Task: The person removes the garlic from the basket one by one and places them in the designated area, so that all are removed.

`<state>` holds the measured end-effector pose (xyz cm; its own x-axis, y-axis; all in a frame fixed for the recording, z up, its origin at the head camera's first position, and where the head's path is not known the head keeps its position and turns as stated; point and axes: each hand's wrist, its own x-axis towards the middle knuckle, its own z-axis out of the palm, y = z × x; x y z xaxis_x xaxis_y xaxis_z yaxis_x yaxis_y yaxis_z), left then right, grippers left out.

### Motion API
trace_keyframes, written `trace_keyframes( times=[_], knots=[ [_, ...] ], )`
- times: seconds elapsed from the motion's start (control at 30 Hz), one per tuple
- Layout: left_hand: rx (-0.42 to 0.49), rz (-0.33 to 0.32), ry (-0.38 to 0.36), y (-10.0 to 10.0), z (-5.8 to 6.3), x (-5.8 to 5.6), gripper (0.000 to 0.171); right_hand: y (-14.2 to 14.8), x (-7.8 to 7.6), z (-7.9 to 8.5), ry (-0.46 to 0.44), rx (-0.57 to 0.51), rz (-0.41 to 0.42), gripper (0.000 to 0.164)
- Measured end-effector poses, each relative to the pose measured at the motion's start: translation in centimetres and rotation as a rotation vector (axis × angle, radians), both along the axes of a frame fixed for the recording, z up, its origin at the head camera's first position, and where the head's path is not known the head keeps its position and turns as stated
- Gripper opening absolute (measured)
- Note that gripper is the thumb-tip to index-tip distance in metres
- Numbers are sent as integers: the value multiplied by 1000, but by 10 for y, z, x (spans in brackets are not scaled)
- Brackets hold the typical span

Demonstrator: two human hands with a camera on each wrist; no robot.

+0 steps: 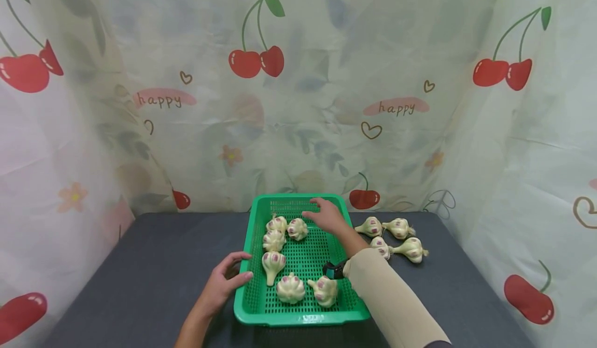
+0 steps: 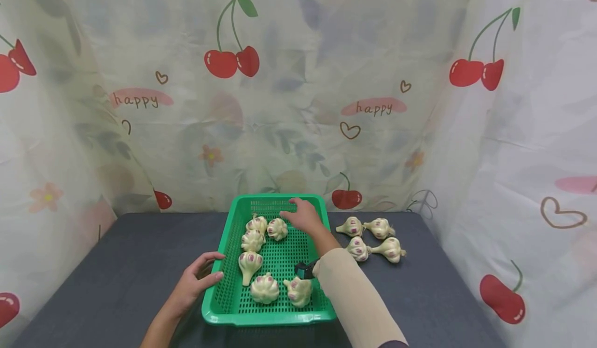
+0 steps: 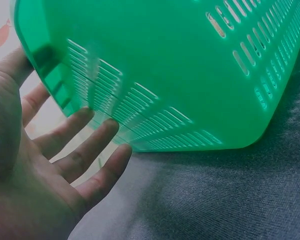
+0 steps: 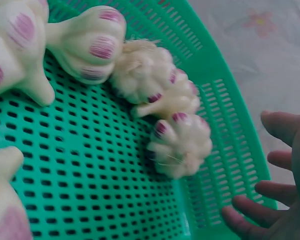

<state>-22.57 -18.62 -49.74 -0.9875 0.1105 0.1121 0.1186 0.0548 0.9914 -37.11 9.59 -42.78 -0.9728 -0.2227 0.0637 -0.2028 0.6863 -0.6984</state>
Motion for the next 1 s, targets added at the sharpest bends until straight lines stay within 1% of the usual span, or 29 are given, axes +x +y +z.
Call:
trace_keyframes(
  times=[0.13, 0.3, 0.53, 0.63, 0.73, 0.87, 1.0],
  knots=[
    [-3, 2, 6, 1, 1, 1, 37, -9, 2, -7, -28, 40, 78, 57],
    [-7, 12, 11, 1, 1, 1, 37, -21, 4, -13, -61, 82, 173, 62],
    [-9, 1, 1, 1, 1, 0, 37, -29, 6, -22, -113, 220, 268, 63],
    [-10, 0, -1, 1, 1, 0, 37, -28, 8, -22, -110, 229, 295, 58],
    [-8, 0, 5, 2, 2, 0, 37, -28, 9, -20, -88, 209, 313, 49],
    [-8, 10, 0, 2, 2, 1, 37, -27, 11, -18, -88, 199, 310, 36],
    [-17, 23, -8, 2, 2, 1, 37, -26, 12, -17, -96, 210, 306, 21]
  ],
)
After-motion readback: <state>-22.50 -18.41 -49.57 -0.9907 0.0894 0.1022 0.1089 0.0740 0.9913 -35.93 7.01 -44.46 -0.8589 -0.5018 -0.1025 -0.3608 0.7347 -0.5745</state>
